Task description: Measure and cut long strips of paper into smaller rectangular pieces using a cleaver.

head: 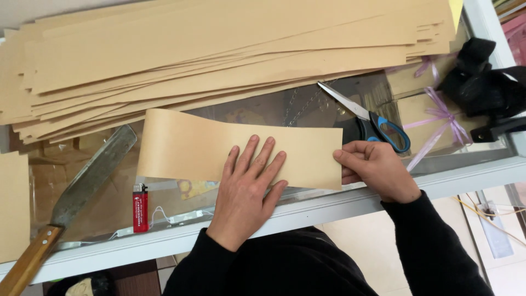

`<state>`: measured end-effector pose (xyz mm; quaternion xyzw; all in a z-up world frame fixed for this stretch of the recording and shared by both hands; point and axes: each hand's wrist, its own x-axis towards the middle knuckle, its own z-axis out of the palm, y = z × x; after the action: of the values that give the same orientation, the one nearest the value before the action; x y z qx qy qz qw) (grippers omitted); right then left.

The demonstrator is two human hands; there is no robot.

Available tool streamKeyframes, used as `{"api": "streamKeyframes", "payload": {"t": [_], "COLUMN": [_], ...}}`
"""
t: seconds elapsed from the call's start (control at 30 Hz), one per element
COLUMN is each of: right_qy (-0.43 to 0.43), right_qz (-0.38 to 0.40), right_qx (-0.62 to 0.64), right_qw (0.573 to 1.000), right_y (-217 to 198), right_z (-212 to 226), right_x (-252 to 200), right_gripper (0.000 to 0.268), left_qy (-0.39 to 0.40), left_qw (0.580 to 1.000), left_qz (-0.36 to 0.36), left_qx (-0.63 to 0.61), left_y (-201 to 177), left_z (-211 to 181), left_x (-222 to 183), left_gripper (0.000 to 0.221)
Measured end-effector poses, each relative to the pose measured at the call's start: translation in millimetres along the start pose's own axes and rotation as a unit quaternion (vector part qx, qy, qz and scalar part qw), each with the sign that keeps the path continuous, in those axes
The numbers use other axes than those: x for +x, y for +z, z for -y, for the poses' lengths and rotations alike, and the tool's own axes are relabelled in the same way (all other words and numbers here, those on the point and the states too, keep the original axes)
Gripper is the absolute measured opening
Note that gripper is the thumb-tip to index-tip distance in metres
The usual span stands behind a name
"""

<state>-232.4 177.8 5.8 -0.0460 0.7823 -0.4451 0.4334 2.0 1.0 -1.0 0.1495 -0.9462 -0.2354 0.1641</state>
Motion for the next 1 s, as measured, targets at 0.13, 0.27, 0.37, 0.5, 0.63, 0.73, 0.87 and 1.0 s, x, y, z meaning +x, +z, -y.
{"api": "streamKeyframes", "payload": {"t": [0.13,0.27,0.37,0.5,0.63,0.73,0.87,1.0], "right_qy": [-0.021,-0.017,-0.035,-0.018,-0.030,-0.037,-0.023,-0.035], "right_qz": [0.002,-0.025,-0.038,-0.024,-0.017,-0.024,-0.042,-0.004], "right_qx": [0.006,-0.137,-0.147,-0.108,-0.149,-0.169,-0.273,-0.223], "right_qw": [1.000,0.990,0.988,0.994,0.988,0.985,0.961,0.974], "right_y": [-8,-40,-74,-91,-93,-94,-94,-118], "right_z": [-7,9,3,-9,-8,-6,4,-21], "right_x": [9,20,39,57,58,58,53,75], "right_gripper": [0.028,0.033,0.030,0.027,0.029,0.030,0.035,0.034], "left_qy": [0.012,0.030,0.000,-0.017,-0.052,-0.077,-0.095,-0.101], "left_qw": [1.000,0.998,0.996,0.982,0.983,0.981,0.979,0.976], "left_qz": [-0.002,-0.008,0.006,0.026,0.011,0.006,-0.014,0.042], "left_qx": [0.023,0.063,0.090,0.185,0.178,0.177,0.177,0.186], "left_y": [3,-1,-7,-18,-35,-48,-60,-56], "left_z": [0,-4,10,46,67,77,88,93], "left_x": [2,7,3,-25,-57,-71,-85,-97], "left_gripper": [0.054,0.054,0.061,0.068,0.067,0.065,0.062,0.064]}}
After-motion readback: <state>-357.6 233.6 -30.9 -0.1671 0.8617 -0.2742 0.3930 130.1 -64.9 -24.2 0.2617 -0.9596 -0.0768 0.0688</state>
